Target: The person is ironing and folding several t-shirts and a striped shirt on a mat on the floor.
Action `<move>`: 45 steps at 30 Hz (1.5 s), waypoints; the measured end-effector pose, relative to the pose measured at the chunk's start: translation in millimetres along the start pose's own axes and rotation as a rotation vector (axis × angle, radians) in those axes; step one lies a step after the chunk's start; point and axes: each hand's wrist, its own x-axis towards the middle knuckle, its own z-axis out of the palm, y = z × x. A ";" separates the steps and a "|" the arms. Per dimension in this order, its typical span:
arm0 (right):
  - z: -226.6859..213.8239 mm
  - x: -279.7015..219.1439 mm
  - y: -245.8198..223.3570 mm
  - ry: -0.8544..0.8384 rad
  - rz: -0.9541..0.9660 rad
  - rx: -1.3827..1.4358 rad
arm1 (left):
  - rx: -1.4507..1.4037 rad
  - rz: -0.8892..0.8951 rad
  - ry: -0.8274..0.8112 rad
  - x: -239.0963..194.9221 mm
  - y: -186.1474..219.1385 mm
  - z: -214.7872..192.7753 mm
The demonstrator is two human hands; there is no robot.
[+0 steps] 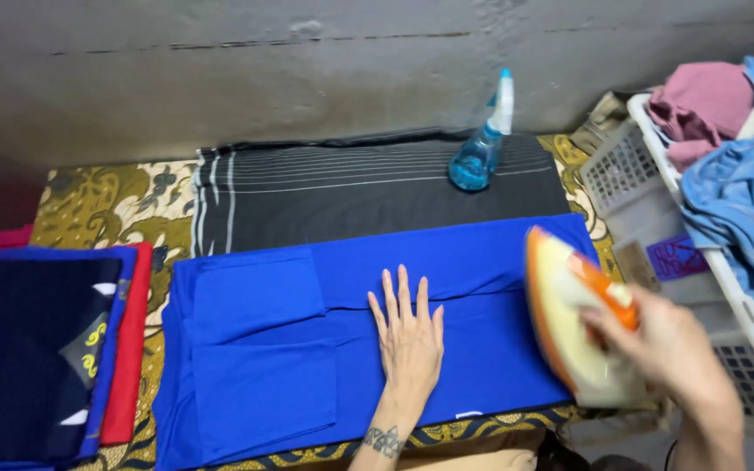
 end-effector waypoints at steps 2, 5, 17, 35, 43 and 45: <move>-29.8 10.2 -7.7 0.072 0.045 0.257 | 0.003 0.013 0.025 6.5 6.4 11.5; -25.9 63.6 6.1 0.305 -0.116 0.437 | 0.067 0.026 0.036 7.4 7.1 10.9; 7.4 253.5 -39.2 0.766 -0.692 1.080 | 0.197 -0.008 0.033 8.1 6.4 25.0; 22.2 290.1 -25.2 0.311 -0.340 0.906 | 0.228 -0.020 0.031 8.9 5.3 34.6; 23.6 260.1 -22.1 0.324 -0.201 0.727 | 0.193 -0.011 -0.006 10.0 7.3 24.0; 36.2 248.4 -12.5 0.285 -0.189 0.724 | 0.185 -0.010 -0.017 8.4 7.3 23.2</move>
